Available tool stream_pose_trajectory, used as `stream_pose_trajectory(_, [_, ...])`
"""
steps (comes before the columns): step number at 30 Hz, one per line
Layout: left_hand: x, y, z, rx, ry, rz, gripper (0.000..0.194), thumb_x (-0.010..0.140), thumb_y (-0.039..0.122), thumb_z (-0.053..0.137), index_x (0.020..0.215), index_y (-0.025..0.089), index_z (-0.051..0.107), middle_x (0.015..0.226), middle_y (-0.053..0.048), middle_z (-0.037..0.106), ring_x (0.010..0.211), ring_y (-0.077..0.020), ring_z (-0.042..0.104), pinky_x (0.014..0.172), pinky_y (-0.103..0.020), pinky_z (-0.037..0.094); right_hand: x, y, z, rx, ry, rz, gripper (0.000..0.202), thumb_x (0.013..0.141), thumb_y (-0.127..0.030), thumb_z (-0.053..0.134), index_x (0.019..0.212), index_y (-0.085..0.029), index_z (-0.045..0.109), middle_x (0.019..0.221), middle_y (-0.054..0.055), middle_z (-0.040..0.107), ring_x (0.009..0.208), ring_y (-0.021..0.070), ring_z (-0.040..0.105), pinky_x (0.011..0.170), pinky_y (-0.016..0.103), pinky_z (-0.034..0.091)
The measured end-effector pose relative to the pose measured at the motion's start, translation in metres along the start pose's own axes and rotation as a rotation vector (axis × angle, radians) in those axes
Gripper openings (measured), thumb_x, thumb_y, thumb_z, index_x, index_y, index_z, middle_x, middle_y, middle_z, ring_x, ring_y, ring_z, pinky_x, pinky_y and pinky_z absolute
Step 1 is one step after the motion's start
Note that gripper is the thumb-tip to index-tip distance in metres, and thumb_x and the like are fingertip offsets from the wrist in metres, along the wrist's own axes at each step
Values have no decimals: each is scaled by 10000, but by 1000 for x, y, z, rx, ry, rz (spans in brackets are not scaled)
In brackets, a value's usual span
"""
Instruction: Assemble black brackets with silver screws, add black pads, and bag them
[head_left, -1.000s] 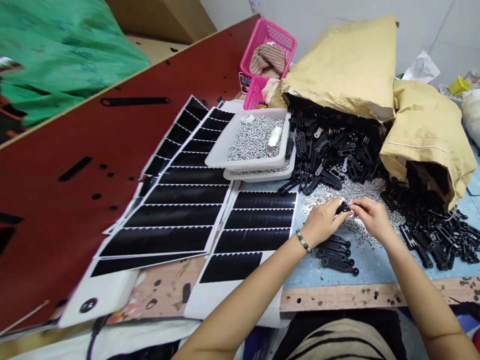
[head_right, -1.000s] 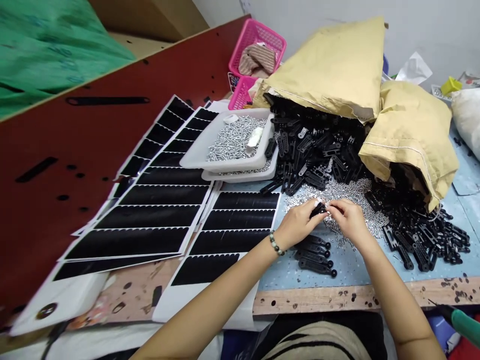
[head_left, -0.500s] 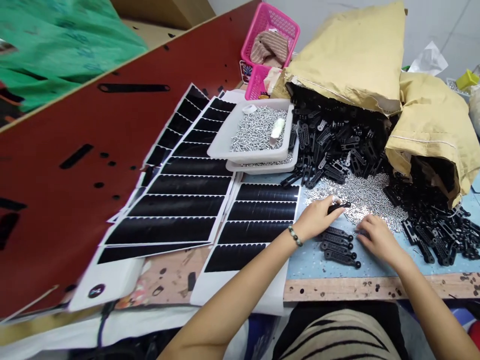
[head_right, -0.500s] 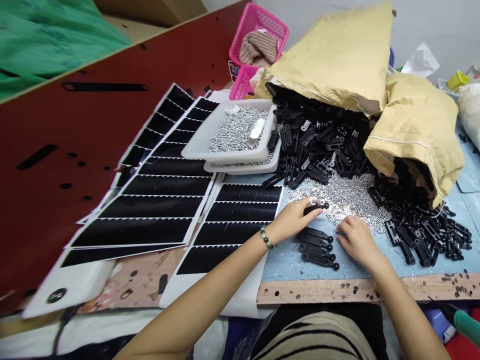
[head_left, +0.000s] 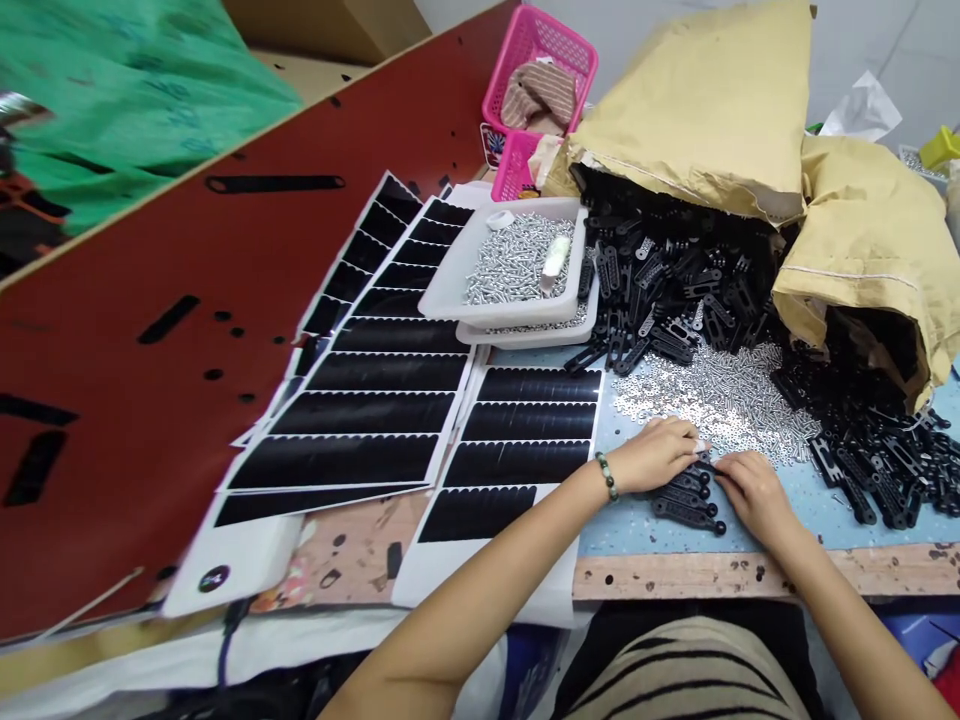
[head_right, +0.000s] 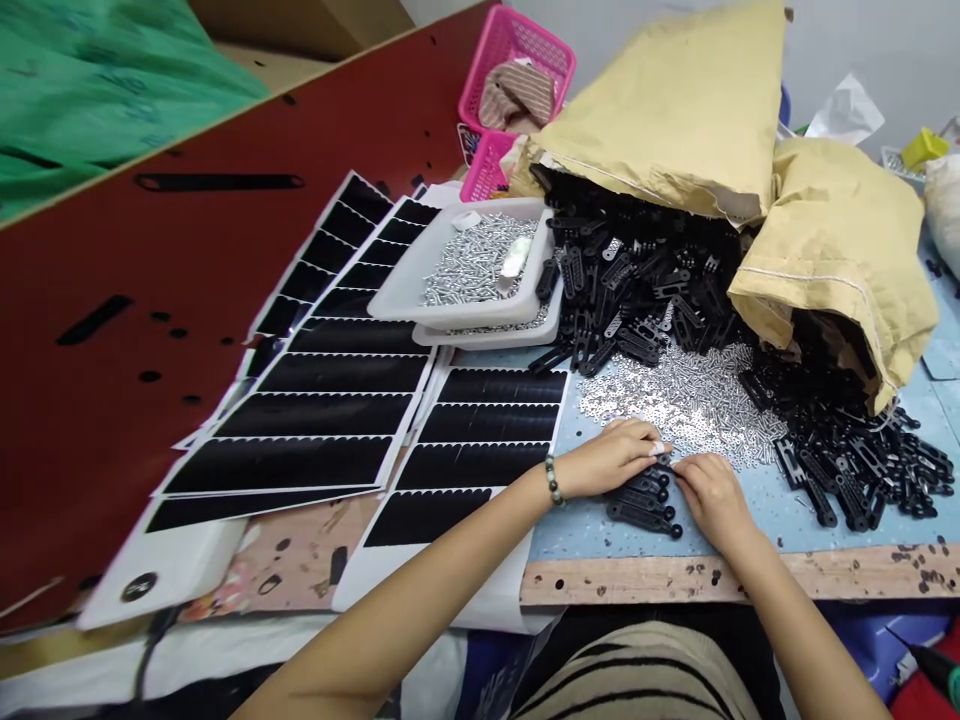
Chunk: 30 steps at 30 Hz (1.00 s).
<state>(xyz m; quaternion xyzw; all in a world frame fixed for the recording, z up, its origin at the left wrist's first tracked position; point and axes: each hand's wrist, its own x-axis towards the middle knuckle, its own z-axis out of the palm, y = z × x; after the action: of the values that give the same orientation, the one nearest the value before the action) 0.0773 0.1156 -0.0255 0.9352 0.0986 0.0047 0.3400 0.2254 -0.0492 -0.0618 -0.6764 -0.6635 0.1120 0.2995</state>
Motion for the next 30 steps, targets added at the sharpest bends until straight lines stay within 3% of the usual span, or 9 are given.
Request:
stream_pose_trajectory(6, [4, -5, -2, 19, -2, -83, 219, 906, 189, 493, 1008, 256, 675, 1005, -19, 624, 996, -197, 532, 891, -337, 347, 3, -5, 4, -166, 66, 11, 215, 927, -221, 469, 1035, -215, 655, 989, 82, 661, 910, 221, 552, 790, 385, 440])
stream_pose_trajectory(11, [4, -10, -9, -25, -32, -60, 190, 890, 198, 537, 987, 269, 684, 993, -6, 628, 977, -181, 546, 891, -314, 354, 2, -7, 7, -132, 58, -37, 221, 934, -215, 462, 1049, -210, 651, 967, 71, 667, 889, 208, 557, 788, 369, 437])
stream_pose_trajectory(20, [5, -8, -13, 64, -31, -88, 190, 887, 204, 532, 993, 244, 685, 985, -20, 659, 946, -195, 581, 859, -315, 383, 10, -2, 9, -15, 62, 63, 234, 923, -229, 462, 1038, -237, 666, 957, 70, 658, 904, 214, 578, 808, 387, 454])
stream_pose_trajectory(30, [1, -10, -13, 44, -51, -80, 186, 878, 223, 519, 939, 254, 691, 952, -11, 666, 930, -182, 589, 857, -302, 391, 7, -6, 7, -36, 16, 39, 219, 919, -260, 479, 1034, -245, 664, 951, 67, 661, 905, 215, 577, 811, 388, 450])
